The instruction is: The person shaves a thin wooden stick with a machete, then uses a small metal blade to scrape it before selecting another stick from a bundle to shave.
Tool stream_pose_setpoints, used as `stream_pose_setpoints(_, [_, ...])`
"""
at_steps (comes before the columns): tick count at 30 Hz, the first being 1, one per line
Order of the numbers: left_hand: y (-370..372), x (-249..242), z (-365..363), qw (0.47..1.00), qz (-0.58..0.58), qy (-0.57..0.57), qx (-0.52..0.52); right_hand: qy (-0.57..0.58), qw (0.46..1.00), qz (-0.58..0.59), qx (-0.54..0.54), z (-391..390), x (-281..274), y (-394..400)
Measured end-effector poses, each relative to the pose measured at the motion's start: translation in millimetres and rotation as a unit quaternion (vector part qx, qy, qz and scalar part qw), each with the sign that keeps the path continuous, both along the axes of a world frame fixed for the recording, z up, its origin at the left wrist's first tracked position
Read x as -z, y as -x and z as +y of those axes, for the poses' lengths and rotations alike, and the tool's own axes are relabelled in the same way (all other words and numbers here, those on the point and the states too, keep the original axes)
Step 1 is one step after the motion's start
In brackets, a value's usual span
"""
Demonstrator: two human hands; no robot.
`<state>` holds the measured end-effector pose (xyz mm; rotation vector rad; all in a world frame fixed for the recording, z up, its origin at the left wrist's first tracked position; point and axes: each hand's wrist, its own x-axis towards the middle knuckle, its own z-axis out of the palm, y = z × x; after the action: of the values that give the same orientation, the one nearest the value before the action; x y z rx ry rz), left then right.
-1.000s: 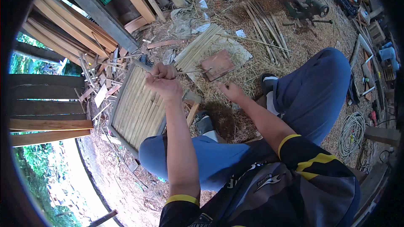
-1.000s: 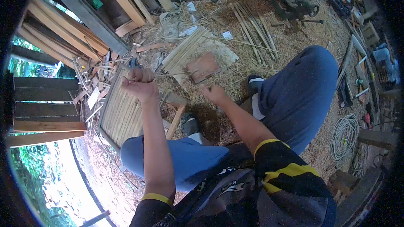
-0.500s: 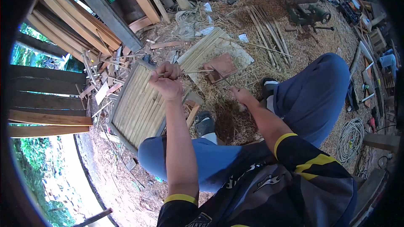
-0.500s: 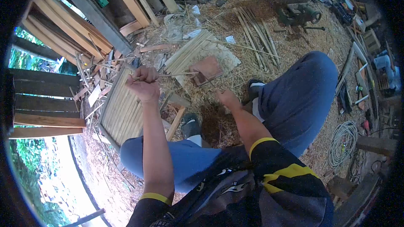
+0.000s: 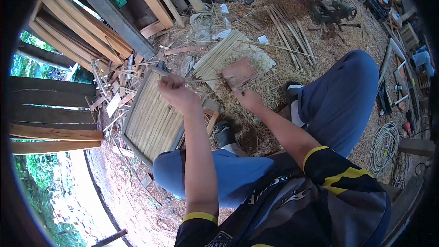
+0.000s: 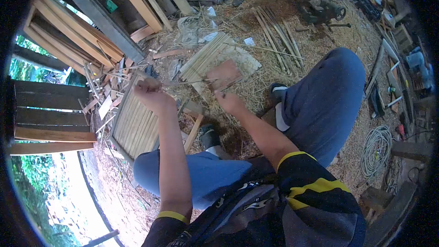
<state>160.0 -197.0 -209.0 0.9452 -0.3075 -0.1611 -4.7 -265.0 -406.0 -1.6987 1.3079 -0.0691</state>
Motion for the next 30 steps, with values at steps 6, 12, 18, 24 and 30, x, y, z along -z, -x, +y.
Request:
stream_pose_setpoints(6, [-6.6, -8.1, -1.2, 0.996, 0.053, 0.042, 0.060, 0.056, 0.985, -0.133, -0.097, 10.5, -63.3, -26.0])
stream_pose_setpoints(12, [-14.3, 4.2, 5.6, 0.983, 0.082, 0.100, 0.128, 0.063, 0.995, -0.078, 0.008, 10.3, -41.7, -16.2])
stream_pose_setpoints(18, [-17.8, 9.1, 11.0, 0.981, 0.067, 0.091, 0.156, 0.065, 0.996, -0.047, -0.037, 10.6, -23.8, -17.9])
stream_pose_setpoints(24, [-26.7, 17.3, 13.3, 0.979, 0.021, 0.108, 0.172, 0.128, 0.987, -0.083, -0.046, 10.1, -9.7, -7.5])
stream_pose_setpoints(30, [-29.7, 15.0, 12.6, 0.975, -0.008, 0.112, 0.191, 0.071, 0.997, -0.013, 0.006, -0.3, 37.0, 3.0])
